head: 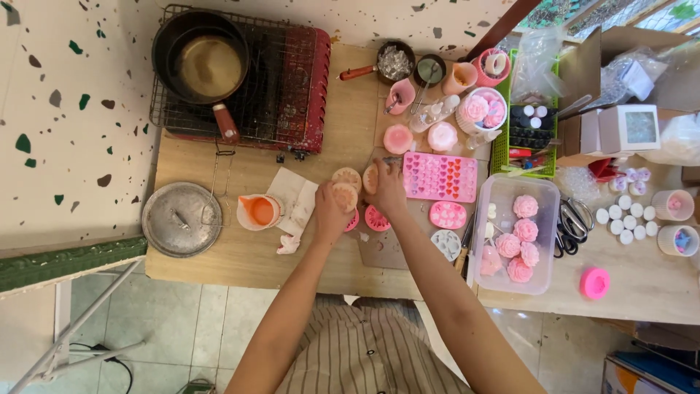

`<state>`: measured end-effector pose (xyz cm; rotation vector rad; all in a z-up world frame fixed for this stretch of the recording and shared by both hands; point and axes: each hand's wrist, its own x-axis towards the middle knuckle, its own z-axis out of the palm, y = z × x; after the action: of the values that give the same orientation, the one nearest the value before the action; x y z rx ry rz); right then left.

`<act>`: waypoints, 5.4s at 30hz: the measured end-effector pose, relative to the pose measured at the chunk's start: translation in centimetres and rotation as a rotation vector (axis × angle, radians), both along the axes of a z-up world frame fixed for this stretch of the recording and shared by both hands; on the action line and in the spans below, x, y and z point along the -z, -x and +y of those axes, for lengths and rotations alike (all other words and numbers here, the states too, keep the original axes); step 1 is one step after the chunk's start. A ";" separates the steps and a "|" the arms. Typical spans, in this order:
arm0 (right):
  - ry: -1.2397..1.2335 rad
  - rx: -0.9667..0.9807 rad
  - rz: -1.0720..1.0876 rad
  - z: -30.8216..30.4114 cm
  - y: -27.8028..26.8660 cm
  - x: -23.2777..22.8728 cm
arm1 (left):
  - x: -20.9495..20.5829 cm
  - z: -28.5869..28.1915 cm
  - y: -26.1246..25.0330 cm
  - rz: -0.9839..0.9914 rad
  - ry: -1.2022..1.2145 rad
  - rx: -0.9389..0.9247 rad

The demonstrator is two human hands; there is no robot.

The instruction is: The recorder uses a heat gun and molds to create small wax decorative items.

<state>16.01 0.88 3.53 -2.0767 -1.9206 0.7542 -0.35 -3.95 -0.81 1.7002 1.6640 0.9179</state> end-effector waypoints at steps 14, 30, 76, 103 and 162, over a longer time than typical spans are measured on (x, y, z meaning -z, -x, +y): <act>-0.157 0.217 0.052 0.3 -0.1 1.6 | -0.8 4.9 -1.9 0.222 0.139 0.116; -0.026 0.281 -0.024 -0.7 -0.4 0.3 | -1.1 5.1 -2.7 0.155 0.107 0.192; -0.122 0.283 0.172 -19.6 -1.6 0.0 | 0.0 -7.5 1.3 -0.241 0.227 -0.215; -0.004 0.313 -0.069 -19.8 -7.7 3.3 | 0.6 -12.9 0.8 0.023 0.076 0.441; -0.028 0.429 -0.045 -19.0 -6.8 2.0 | 0.1 -9.9 -4.4 0.105 -0.028 0.673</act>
<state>22.82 -18.09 1.51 -2.3849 -1.4133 0.5814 4.03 -13.87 -0.92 2.1492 1.0065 0.5289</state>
